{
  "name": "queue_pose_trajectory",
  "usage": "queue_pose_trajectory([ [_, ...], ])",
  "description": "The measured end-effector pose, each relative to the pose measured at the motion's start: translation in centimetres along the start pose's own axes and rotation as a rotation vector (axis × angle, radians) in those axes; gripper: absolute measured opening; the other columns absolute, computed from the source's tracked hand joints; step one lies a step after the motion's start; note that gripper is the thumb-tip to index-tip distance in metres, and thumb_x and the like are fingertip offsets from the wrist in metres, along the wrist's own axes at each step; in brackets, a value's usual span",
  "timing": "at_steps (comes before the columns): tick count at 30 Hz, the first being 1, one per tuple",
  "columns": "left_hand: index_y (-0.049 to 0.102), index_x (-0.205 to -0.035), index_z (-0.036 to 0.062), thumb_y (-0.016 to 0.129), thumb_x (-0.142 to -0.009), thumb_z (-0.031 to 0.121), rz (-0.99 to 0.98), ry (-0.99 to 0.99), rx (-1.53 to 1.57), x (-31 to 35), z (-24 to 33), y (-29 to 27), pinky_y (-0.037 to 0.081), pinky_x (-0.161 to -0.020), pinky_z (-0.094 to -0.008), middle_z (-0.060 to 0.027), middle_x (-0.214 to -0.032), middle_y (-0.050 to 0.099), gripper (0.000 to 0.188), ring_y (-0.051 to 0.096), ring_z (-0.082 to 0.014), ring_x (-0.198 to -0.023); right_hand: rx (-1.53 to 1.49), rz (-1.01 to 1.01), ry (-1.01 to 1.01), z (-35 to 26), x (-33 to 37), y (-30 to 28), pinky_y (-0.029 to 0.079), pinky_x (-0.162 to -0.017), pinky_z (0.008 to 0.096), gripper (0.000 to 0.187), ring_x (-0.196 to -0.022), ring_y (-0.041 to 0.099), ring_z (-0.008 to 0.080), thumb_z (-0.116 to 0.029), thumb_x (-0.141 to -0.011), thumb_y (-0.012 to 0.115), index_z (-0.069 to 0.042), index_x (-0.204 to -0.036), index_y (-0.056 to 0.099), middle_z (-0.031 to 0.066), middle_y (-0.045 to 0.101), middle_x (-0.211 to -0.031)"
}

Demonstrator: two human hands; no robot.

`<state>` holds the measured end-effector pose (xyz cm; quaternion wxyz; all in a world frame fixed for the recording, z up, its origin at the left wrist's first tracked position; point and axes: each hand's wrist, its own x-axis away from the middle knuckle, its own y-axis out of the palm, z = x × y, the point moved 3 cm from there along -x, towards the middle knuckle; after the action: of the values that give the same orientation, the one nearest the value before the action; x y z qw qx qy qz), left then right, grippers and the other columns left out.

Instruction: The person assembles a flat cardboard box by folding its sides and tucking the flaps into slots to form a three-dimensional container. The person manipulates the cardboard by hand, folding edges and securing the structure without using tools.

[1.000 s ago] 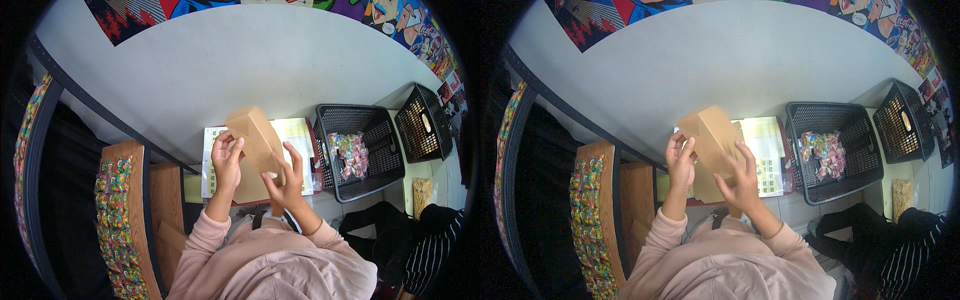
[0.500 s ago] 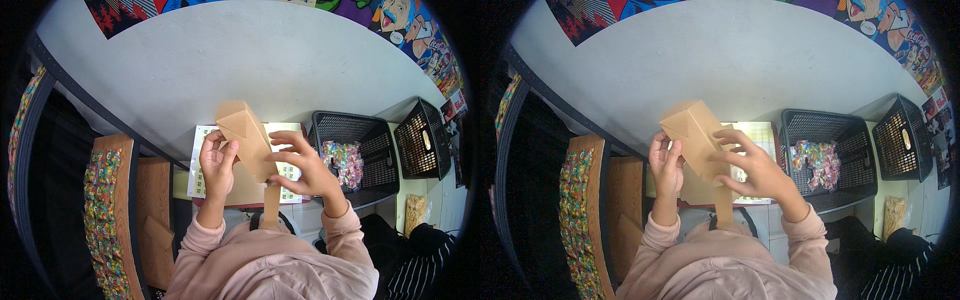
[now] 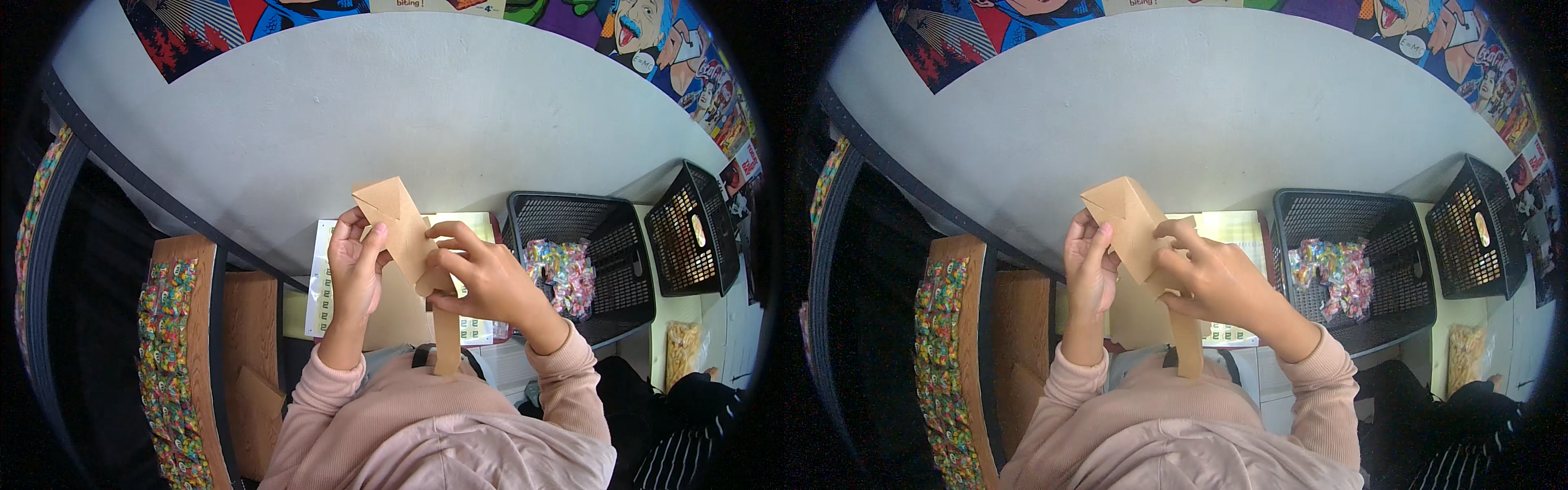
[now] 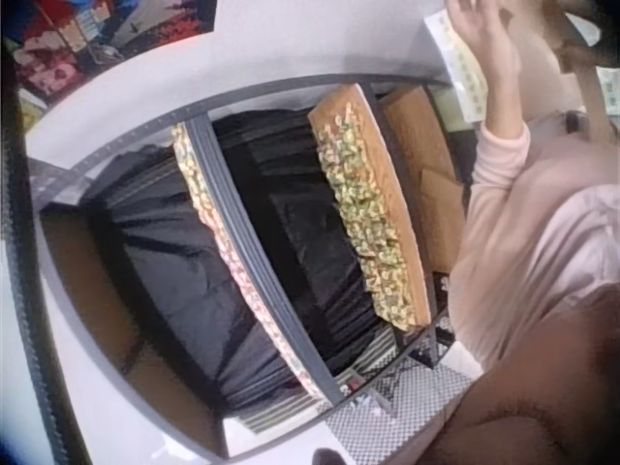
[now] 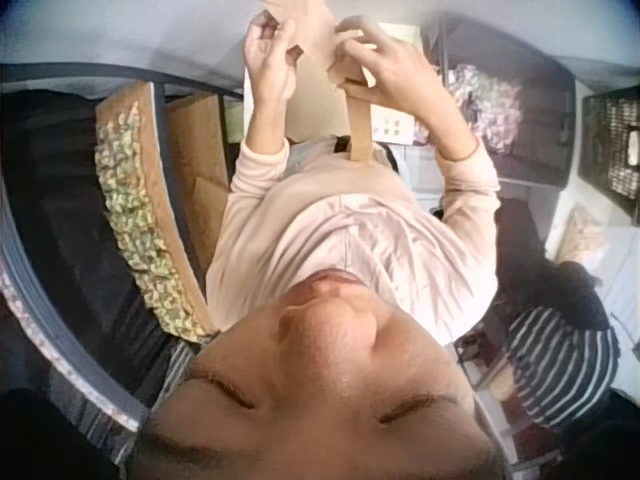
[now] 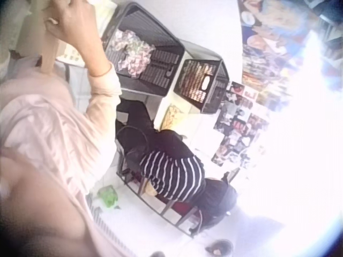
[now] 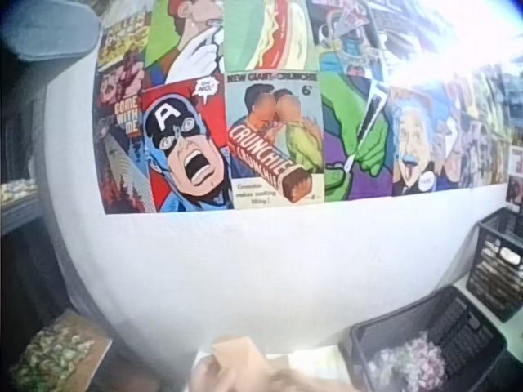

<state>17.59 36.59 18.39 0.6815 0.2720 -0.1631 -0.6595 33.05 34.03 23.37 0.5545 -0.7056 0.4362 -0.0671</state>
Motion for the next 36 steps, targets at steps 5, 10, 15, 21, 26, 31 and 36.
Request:
queue_pose_trajectory([
  [5, 0.043, -0.105, 0.0, 0.05, -0.085, 0.009, 0.046, 0.07, 0.05, -1.1, -0.7, -0.8, 0.045, -0.075, -0.0239, -0.0067, -0.099, 0.051, 0.023, 0.052, -0.0102, -0.087, -0.102, 0.073, -0.125, 0.7, -0.2, 0.1, 0.05, -0.052, 0.0298, 0.025, -0.067, 0.06, 0.0212, -0.008, -0.059, 0.063, -0.006, -0.08, 0.05, 0.0077, 0.054, -0.097],
  [10, 0.045, -0.106, -0.0006, 0.049, -0.086, 0.008, -0.035, 0.037, -0.015, -2.4, -1.3, -0.3, 0.043, -0.074, -0.0219, -0.0056, -0.095, 0.053, 0.022, 0.051, -0.0081, -0.085, -0.465, 0.121, -0.155, 2.8, -0.5, 1.7, 0.047, -0.054, 0.0274, 0.024, -0.06, 0.056, 0.0191, -0.007, -0.057, 0.06, -0.004, -0.079, 0.049, 0.0075, 0.055, -0.083],
  [15, 0.039, -0.112, 0.0001, 0.053, -0.081, 0.003, -0.175, 0.104, -0.181, -2.1, -1.2, 0.8, 0.042, -0.078, -0.0238, -0.0079, -0.099, 0.051, 0.034, 0.052, -0.011, -0.089, -0.762, 0.09, -0.094, 4.2, -0.6, 1.7, 0.043, -0.053, 0.0234, 0.027, -0.057, 0.053, 0.0147, -0.008, -0.057, 0.058, -0.001, -0.082, 0.048, 0.0065, 0.049, -0.075],
  [21, 0.035, -0.114, -0.0025, 0.053, -0.079, -0.004, -0.228, 0.118, -0.299, -0.2, -2.3, 1.6, 0.047, -0.077, -0.0262, -0.0093, -0.101, 0.051, 0.039, 0.053, -0.0146, -0.092, -0.761, 0.146, -0.005, 5.2, -0.2, 2.5, 0.04, -0.056, 0.0234, 0.016, -0.059, 0.05, 0.0126, -0.003, -0.069, 0.054, -0.002, -0.085, 0.049, 0.0057, 0.048, -0.077],
  [26, 0.039, -0.112, -0.0024, 0.052, -0.081, -0.003, -0.215, 0.104, -0.278, 0.7, -3.9, 0.8, 0.046, -0.079, -0.0263, -0.0091, -0.102, 0.052, 0.033, 0.053, -0.0145, -0.094, -0.698, 0.341, 0.071, 5.0, 0.3, 3.4, 0.037, -0.054, 0.0244, 0.012, -0.063, 0.047, 0.0128, -0.007, -0.078, 0.057, -0.002, -0.085, 0.048, 0.0058, 0.048, -0.078],
  [31, 0.048, -0.104, -0.0026, 0.052, -0.082, 0.002, -0.183, -0.01, -0.216, 2.1, -4.5, 0.8, 0.043, -0.082, -0.0273, -0.0079, -0.103, 0.053, 0.023, 0.053, -0.014, -0.094, -0.446, 0.51, 0.092, 4.0, 0.9, 2.9, 0.037, -0.06, 0.0279, 0.016, -0.068, 0.047, 0.0193, -0.002, -0.074, 0.059, -0.002, -0.085, 0.048, 0.008, 0.049, -0.077],
  [36, 0.05, -0.102, -0.0019, 0.052, -0.082, 0.001, -0.172, -0.076, -0.075, 2.7, -4.2, 0.7, 0.043, -0.081, -0.0263, -0.0066, -0.1, 0.054, 0.02, 0.053, -0.0125, -0.091, -0.377, 0.385, 0.011, 3.0, 1.2, 1.8, 0.036, -0.069, 0.0327, 0.017, -0.076, 0.044, 0.0247, -0.008, -0.073, 0.06, -0.003, -0.085, 0.05, 0.0092, 0.05, -0.081],
])
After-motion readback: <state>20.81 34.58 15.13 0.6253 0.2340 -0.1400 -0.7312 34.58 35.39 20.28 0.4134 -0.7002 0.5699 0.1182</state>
